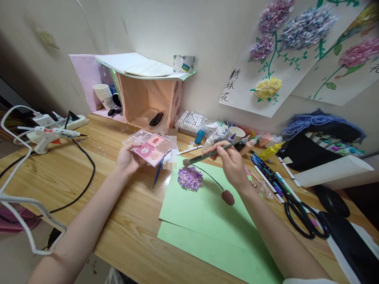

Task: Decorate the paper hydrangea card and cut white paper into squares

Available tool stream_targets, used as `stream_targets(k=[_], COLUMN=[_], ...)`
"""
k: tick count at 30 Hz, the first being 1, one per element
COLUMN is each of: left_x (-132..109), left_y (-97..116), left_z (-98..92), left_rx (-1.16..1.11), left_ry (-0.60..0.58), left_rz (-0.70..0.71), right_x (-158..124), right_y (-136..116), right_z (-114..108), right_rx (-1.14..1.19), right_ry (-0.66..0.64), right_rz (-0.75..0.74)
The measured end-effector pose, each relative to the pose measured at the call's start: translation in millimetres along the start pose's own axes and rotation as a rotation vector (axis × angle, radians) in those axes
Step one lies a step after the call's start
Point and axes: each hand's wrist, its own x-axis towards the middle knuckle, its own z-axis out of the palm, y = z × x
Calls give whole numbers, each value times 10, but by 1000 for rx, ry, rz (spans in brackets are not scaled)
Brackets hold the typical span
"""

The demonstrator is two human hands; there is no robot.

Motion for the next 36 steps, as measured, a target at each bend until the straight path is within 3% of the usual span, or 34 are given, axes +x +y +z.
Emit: stream_targets(k=[2, 6, 10, 14, 17, 21, 23, 27, 30, 33, 36], left_x=[-6, -10, -13, -9, 0, 13, 7, -34, -66, -76, -72], left_y=[-4, -19, -23, -33, -78, -221, -307, -432, -468, -474, -471], left_z=[8, 24, 33, 32, 40, 71, 90, 111, 108, 106, 113], left_rx=[1, 0, 7, 17, 33, 60, 79, 142, 203, 217, 216], left_ry=[-15, -28, -7, -1, 17, -4, -52, -192, -247, -255, -230], left_rz=[0, -9, -7, -15, -43, -68, -98, -205, -260, -269, -265], right_x=[11, 16, 21, 27, 32, -3, -47, -130, -142, -116, -86], right_y=[6, 27, 62, 63, -26, -215, -275, -268, -220, -207, -224], right_z=[-11, -18, -25, -27, -50, -50, -7, 111, 134, 80, 15], right_rx=[10, -16, 20, -4, 76, 254, 273, 232, 207, 185, 171], right_ry=[36, -44, 62, 31, 146, 327, 281, 10, -120, -136, -69], right_rz=[-2, 46, 12, 5, -29, -182, -226, -198, -164, -158, -162])
